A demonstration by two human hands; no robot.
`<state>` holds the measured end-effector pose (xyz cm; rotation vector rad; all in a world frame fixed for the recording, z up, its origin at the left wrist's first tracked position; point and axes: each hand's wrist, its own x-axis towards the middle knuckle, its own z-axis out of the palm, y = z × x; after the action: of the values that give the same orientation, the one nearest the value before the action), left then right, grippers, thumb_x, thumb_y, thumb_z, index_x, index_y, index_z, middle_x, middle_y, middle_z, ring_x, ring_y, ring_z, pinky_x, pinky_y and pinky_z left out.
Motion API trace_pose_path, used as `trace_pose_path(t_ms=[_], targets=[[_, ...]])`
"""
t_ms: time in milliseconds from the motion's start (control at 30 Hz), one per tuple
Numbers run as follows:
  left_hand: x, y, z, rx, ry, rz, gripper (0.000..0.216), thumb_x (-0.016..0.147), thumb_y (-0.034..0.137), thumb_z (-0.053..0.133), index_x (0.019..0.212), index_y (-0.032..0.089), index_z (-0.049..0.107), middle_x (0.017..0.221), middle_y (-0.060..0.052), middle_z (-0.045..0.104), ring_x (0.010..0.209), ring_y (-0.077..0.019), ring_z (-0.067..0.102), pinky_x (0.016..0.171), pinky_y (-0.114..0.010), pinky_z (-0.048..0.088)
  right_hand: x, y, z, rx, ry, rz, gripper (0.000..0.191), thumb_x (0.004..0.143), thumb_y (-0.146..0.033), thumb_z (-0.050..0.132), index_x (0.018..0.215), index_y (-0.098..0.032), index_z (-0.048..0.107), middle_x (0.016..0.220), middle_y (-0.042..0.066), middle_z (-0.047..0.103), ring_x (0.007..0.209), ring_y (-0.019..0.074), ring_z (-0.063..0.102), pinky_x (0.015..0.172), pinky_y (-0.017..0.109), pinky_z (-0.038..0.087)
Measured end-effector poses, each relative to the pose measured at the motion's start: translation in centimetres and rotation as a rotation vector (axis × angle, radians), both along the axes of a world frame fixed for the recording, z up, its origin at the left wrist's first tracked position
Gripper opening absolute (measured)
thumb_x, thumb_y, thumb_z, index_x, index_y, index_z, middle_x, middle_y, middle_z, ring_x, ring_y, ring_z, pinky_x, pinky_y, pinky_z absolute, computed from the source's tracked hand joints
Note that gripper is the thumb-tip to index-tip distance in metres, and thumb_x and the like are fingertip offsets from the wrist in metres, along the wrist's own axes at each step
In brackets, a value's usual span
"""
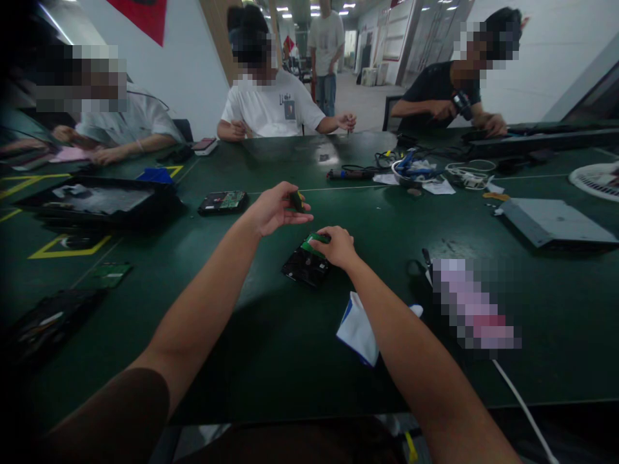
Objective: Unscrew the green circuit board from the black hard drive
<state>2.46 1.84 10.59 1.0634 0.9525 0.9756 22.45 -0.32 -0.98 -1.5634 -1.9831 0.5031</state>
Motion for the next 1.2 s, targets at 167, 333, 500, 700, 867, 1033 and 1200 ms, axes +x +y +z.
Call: trace_pose_path(t_ms=[167,333,500,700,867,1033,1200], targets=[[-0.15,0.27,-0.2,0.046,0.1,0.004,0.031,0.09,0.045,0.059,0.096,0.015,0.068,0.097,-0.015,0.078,0.076,-0.0231,0.077,0.068,-0.032,0.061,-0.02,0.03,0.07,-0.01,-0.008,0.007,0.034,0.089,-0.05,0.077,0.115,-0.028,0.077,0.116,0.006,0.076,0.102,0.0253,0.07,0.086,0.04,0.055],[-0.31,0.3,-0.05,0.08,0.173,-0.01,0.035,0.09,0.045,0.057,0.098,0.015,0.072,0.092,-0.013,0.077,0.069,-0.0195,0.073,0.063,-0.03,0.056,0.0,0.05,0.14,-0.009,-0.006,0.016,0.034,0.09,-0.051,0.076,0.116,-0.029,0.078,0.116,0.006,0.076,0.103,0.0257,0.07,0.088,0.041,0.054],[-0.15,0.01,-0.02,0.021,0.1,-0.027,0.032,0.088,0.046,0.057,0.099,0.017,0.066,0.099,-0.014,0.079,0.074,-0.0231,0.076,0.059,-0.028,0.057,0.11,0.09,0.12,-0.015,-0.019,0.024,0.037,0.09,-0.052,0.076,0.118,-0.029,0.076,0.117,0.006,0.076,0.105,0.0256,0.07,0.089,0.04,0.054],[-0.11,0.04,-0.14,0.023,0.065,-0.026,0.03,0.089,0.043,0.057,0.096,0.017,0.068,0.096,-0.014,0.077,0.076,-0.023,0.078,0.064,-0.029,0.06,0.05,0.0,0.28,-0.018,-0.004,0.018,0.036,0.09,-0.051,0.076,0.117,-0.028,0.077,0.118,0.006,0.076,0.105,0.0257,0.07,0.089,0.04,0.053],[-0.08,-0.06,-0.02,0.013,0.075,-0.026,0.03,0.088,0.044,0.057,0.099,0.017,0.066,0.095,-0.013,0.077,0.076,-0.024,0.078,0.063,-0.029,0.061,-0.05,-0.03,0.35,-0.025,-0.02,0.012,0.035,0.089,-0.051,0.076,0.117,-0.029,0.077,0.117,0.005,0.077,0.105,0.0257,0.07,0.088,0.039,0.054],[0.06,-0.09,-0.09,-0.009,0.024,-0.039,0.029,0.088,0.044,0.057,0.101,0.018,0.062,0.101,-0.015,0.078,0.081,-0.0254,0.079,0.067,-0.031,0.062,-0.09,-0.04,0.25,-0.011,-0.012,0.007,0.035,0.09,-0.05,0.077,0.117,-0.028,0.078,0.117,0.006,0.077,0.103,0.0256,0.071,0.086,0.04,0.054],[-0.11,0.1,-0.19,0.024,0.054,-0.002,0.028,0.088,0.042,0.058,0.098,0.017,0.067,0.094,-0.013,0.075,0.078,-0.0245,0.078,0.064,-0.029,0.061,-0.08,0.03,0.26,-0.012,-0.023,0.007,0.035,0.09,-0.051,0.077,0.116,-0.028,0.078,0.118,0.006,0.077,0.103,0.0257,0.071,0.086,0.039,0.055]])
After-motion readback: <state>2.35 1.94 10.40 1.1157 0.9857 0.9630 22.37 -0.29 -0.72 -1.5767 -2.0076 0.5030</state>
